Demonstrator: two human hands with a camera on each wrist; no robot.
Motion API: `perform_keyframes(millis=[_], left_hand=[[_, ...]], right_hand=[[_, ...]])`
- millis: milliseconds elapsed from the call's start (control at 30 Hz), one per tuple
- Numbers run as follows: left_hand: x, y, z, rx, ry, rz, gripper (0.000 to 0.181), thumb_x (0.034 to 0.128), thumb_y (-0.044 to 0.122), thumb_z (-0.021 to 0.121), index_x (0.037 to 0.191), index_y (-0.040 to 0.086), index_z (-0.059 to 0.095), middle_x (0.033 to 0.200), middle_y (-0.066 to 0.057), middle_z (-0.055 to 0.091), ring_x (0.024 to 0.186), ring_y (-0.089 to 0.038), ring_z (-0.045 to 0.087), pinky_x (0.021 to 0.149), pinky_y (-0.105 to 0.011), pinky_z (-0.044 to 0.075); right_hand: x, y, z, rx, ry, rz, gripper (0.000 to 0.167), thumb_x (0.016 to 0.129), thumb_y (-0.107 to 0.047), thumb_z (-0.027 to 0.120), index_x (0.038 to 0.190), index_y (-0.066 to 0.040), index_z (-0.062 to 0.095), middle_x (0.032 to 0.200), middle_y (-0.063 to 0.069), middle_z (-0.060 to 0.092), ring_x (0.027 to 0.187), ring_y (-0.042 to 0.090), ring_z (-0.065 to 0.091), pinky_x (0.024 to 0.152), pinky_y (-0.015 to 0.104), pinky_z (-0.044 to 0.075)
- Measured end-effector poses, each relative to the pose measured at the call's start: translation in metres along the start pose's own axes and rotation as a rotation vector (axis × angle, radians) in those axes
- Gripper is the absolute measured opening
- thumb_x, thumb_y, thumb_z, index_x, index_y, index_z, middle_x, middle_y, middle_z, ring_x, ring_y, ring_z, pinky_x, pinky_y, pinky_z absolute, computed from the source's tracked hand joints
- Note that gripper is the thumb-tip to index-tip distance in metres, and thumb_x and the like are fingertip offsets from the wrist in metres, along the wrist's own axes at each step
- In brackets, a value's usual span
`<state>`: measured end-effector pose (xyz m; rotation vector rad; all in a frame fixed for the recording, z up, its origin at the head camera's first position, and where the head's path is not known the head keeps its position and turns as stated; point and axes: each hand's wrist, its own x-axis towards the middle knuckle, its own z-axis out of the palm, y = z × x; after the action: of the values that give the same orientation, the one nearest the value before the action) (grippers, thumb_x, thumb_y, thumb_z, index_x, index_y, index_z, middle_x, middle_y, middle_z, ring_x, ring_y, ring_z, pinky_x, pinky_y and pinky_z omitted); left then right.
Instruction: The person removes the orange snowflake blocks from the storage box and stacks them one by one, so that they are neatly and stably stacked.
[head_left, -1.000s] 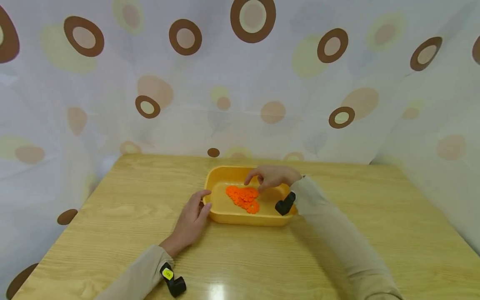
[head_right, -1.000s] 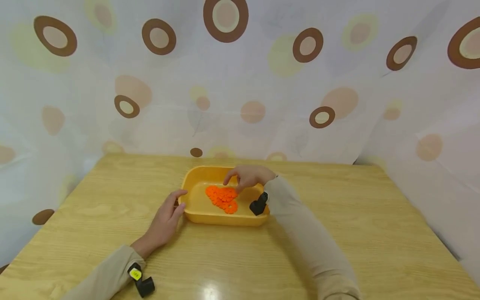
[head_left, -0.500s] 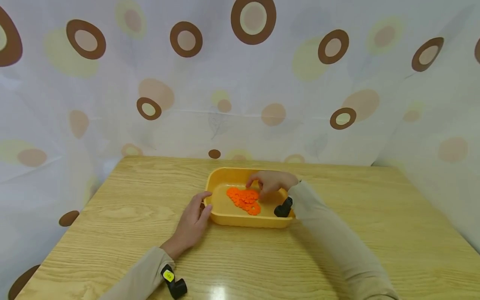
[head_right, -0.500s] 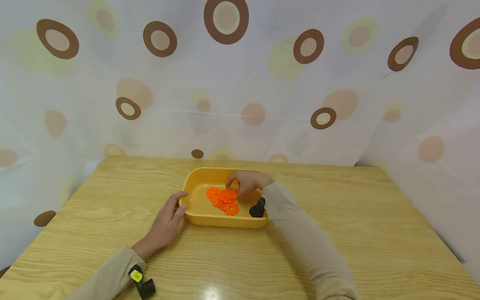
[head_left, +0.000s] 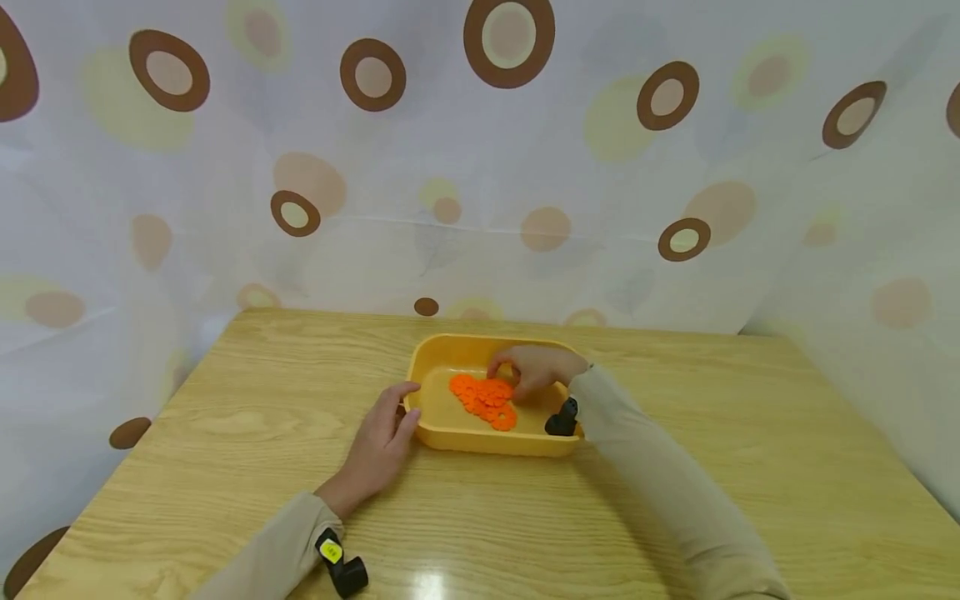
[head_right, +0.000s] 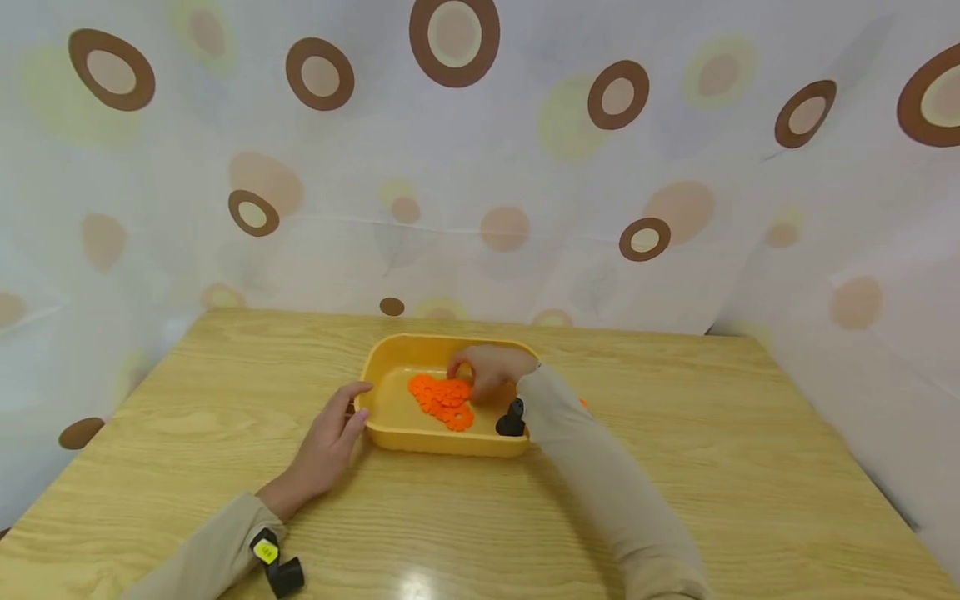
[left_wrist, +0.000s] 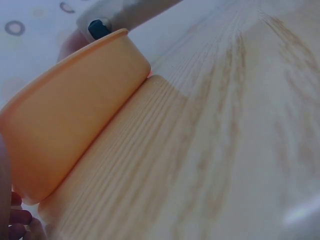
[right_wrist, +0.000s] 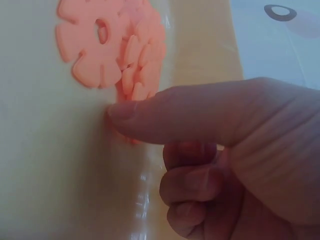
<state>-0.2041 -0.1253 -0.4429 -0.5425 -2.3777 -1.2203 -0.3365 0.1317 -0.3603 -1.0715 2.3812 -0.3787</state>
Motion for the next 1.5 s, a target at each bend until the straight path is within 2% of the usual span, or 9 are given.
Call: perform_keyframes(millis=[367, 667, 1000, 1400, 1500], left_hand=[[0.004, 0.002, 0.0, 0.002, 0.007, 0.003, 0.032, 0.0972, 0.012, 0.051, 0.128, 0.003, 0.05, 0.094, -0.005, 0.049, 0.08, -0.014, 0.045, 0.073, -0.029, 0.041], [0.005, 0.004, 0.007, -0.003, 0.001, 0.014, 0.032, 0.0972, 0.013, 0.051, 0.127, 0.003, 0.05, 0.092, -0.004, 0.048, 0.079, -0.014, 0.045, 0.072, -0.028, 0.041], [0.006, 0.004, 0.003, 0.002, -0.008, 0.008, 0.032, 0.0976, 0.013, 0.051, 0.128, 0.003, 0.05, 0.094, -0.005, 0.049, 0.08, -0.014, 0.045, 0.073, -0.028, 0.041], [0.003, 0.001, 0.002, 0.009, -0.008, 0.017, 0.033, 0.0976, 0.013, 0.051, 0.128, 0.001, 0.049, 0.096, -0.006, 0.05, 0.081, -0.014, 0.046, 0.074, -0.029, 0.042], [0.001, 0.001, 0.001, 0.016, -0.007, 0.01, 0.033, 0.0975, 0.013, 0.051, 0.128, 0.002, 0.049, 0.095, -0.006, 0.05, 0.081, -0.014, 0.046, 0.073, -0.029, 0.042]], right_hand=[[-0.001, -0.003, -0.004, -0.004, -0.004, -0.004, 0.043, 0.077, -0.001, 0.066, 0.12, -0.004, 0.057, 0.081, 0.004, 0.044, 0.064, 0.013, 0.035, 0.061, 0.024, 0.031], [-0.011, 0.0, -0.002, -0.001, 0.007, 0.058, 0.04, 0.076, -0.002, 0.067, 0.114, -0.003, 0.055, 0.081, 0.004, 0.043, 0.068, 0.014, 0.038, 0.064, 0.025, 0.033], [-0.01, 0.001, -0.002, 0.063, 0.019, 0.047, 0.042, 0.076, -0.003, 0.067, 0.117, -0.002, 0.053, 0.073, 0.0, 0.037, 0.065, 0.013, 0.034, 0.063, 0.025, 0.031], [-0.007, 0.0, 0.001, 0.083, 0.03, 0.061, 0.042, 0.08, -0.005, 0.069, 0.118, -0.003, 0.053, 0.072, 0.001, 0.037, 0.065, 0.014, 0.035, 0.063, 0.026, 0.031], [-0.006, 0.003, 0.004, 0.092, 0.035, 0.032, 0.041, 0.079, -0.006, 0.068, 0.117, -0.004, 0.053, 0.071, 0.0, 0.037, 0.065, 0.014, 0.035, 0.063, 0.026, 0.031]])
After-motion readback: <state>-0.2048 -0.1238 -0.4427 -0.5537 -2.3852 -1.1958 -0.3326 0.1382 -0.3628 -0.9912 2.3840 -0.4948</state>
